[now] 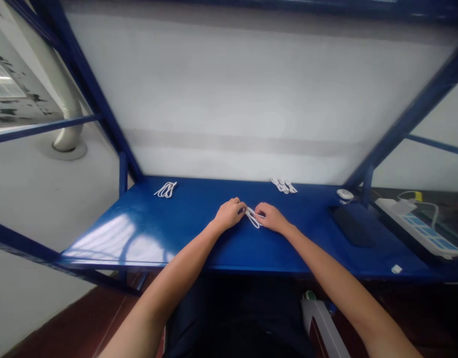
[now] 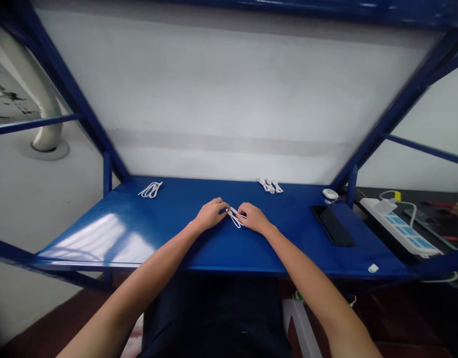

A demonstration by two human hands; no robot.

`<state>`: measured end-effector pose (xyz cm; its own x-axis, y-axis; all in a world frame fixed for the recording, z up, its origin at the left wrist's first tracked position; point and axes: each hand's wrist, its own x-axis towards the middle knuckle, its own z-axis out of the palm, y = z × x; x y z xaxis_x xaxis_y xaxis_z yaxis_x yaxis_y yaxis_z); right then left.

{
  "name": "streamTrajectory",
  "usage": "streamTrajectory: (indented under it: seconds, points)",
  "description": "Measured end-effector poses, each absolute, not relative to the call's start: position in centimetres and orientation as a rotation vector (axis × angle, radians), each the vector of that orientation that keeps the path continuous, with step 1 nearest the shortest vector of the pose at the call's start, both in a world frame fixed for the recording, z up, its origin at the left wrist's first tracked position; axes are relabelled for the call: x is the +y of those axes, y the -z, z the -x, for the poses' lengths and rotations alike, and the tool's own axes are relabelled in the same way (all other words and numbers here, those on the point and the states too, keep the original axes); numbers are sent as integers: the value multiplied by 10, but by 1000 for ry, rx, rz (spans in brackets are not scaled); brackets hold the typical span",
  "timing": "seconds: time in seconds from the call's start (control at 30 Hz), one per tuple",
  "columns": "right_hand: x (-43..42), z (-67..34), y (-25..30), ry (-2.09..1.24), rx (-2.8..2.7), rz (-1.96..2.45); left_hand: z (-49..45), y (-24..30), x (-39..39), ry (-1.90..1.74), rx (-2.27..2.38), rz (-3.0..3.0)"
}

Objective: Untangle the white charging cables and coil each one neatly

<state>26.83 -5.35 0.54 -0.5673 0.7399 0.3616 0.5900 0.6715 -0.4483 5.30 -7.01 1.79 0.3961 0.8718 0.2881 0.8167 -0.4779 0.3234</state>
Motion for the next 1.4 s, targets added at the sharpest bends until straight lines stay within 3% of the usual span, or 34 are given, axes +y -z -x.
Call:
streamTrajectory:
  seconds: [0.33, 0.53, 0.77, 1.4]
  points:
    - [-60, -259, -3, -173, -2249, 1258, -56, -19, -72, -763, 1327, -2224]
    - [-58, -260, -7, -404, -2224, 920, -55, -17, -69, -846, 1307, -2269]
    - [-53, -267, -7, -569, -2228, 931, -53, -14, -65, -908, 1346, -2114]
    - [-59, -259, -3, -459, -2378, 925, -65, -16, -72, -863, 1518, -2104]
